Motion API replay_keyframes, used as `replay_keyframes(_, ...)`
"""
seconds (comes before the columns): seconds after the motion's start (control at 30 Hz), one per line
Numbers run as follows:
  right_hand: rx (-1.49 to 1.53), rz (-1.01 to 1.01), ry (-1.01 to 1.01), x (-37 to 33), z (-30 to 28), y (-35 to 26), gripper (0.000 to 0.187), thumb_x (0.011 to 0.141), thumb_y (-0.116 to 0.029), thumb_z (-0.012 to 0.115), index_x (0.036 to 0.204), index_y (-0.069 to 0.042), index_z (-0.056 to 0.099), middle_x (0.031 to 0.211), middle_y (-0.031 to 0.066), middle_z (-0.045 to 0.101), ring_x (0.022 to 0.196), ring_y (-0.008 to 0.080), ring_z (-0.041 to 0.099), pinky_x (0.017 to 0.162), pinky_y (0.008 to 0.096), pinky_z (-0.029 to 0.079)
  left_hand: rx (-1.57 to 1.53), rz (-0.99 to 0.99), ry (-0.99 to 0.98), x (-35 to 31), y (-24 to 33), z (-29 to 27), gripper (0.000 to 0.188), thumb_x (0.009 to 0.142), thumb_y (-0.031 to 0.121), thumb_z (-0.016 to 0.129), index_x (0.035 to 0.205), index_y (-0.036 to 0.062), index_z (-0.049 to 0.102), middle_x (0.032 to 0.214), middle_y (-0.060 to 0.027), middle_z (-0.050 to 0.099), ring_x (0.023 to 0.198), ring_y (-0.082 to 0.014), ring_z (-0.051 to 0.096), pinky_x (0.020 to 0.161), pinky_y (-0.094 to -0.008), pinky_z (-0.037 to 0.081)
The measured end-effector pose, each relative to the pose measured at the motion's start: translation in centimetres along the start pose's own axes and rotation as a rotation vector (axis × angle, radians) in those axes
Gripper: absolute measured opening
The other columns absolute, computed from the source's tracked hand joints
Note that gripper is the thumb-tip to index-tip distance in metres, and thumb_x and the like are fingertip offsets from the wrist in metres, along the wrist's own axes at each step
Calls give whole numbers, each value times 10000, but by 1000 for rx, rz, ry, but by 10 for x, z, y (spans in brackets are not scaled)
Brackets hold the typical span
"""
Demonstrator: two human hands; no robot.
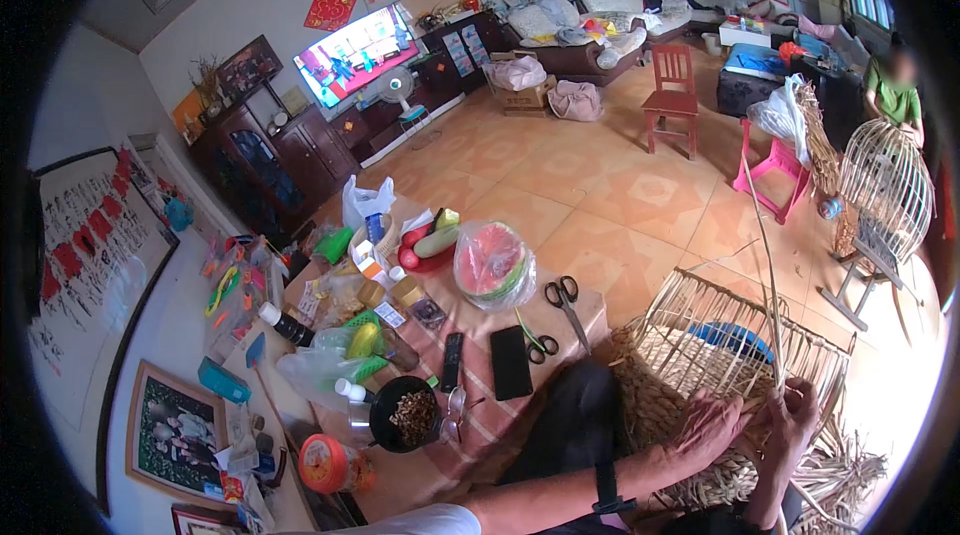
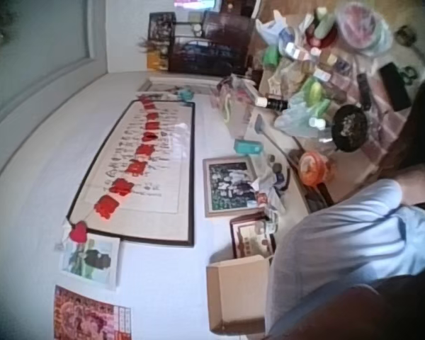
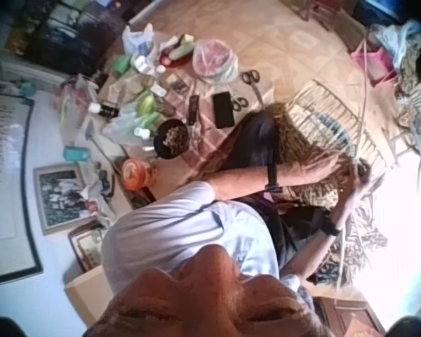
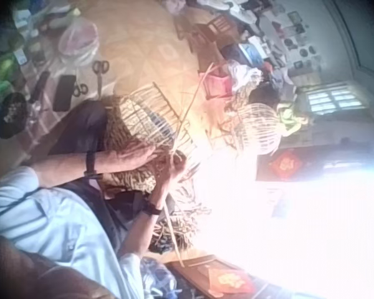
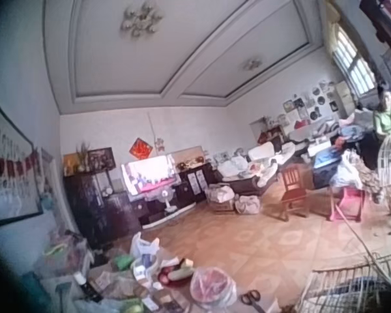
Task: Hand-weaving a bamboo cage structure using long bamboo strips.
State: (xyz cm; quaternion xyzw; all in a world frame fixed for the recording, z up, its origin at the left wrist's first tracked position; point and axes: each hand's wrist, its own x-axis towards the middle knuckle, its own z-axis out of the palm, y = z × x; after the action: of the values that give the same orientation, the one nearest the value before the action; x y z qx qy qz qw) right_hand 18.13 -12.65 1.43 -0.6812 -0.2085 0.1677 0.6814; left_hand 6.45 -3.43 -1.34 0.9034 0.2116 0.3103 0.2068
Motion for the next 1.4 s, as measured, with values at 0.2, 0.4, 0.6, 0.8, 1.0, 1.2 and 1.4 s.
replay_keyframes(0.2,125,-42,109,-2,-6,41,136,904,-42,716,966,-47,595,736,13,645,546,67,552,469,202,405,-53,-53,-73,2,-7,6,205,943,235,620,912,32,609,623,-162,621,655,-343,635,811,-463,449)
replay_keyframes(0.4,356,75,179,5,3,28,133,905,-51,722,977,-77,612,739,5,660,510,44,526,434,179,352,140,104,178,-6,-15,21,246,973,272,590,927,30,610,622,-163,633,655,-351,650,860,-482,445)
replay_keyframes(0.6,352,-10,280,-7,3,42,128,921,-65,715,950,-97,595,806,-2,670,513,13,481,408,176,295,-107,-30,-8,7,-7,3,262,988,315,588,922,63,617,608,-140,631,615,-340,645,844,-479,446)
replay_keyframes(0.8,569,84,206,-40,-10,43,194,935,-27,679,865,-105,516,634,-68,465,395,6,267,349,219,163,-80,-39,-44,10,-6,5,174,938,259,646,894,91,624,612,-116,630,642,-331,641,801,-475,446)
replay_keyframes(1.0,376,70,-47,-70,-35,35,252,910,-31,707,872,-114,472,599,-76,409,406,5,284,365,197,181,-182,-34,-356,9,-23,-1,216,932,301,632,880,93,608,720,-140,657,733,-349,648,822,-498,428)
replay_keyframes(1.2,566,179,-120,-35,-56,26,176,932,-9,660,977,-104,517,725,-38,548,450,25,371,397,189,269,-263,49,-374,12,-30,-16,265,964,317,581,889,63,577,773,-162,647,827,-365,652,847,-463,440)
replay_keyframes(1.4,136,204,-99,-29,-38,10,232,894,-89,721,1065,-81,564,882,36,632,703,82,570,615,235,459,-334,57,-500,19,-29,-29,291,949,330,611,967,39,606,820,-188,647,858,-374,634,858,-491,441)
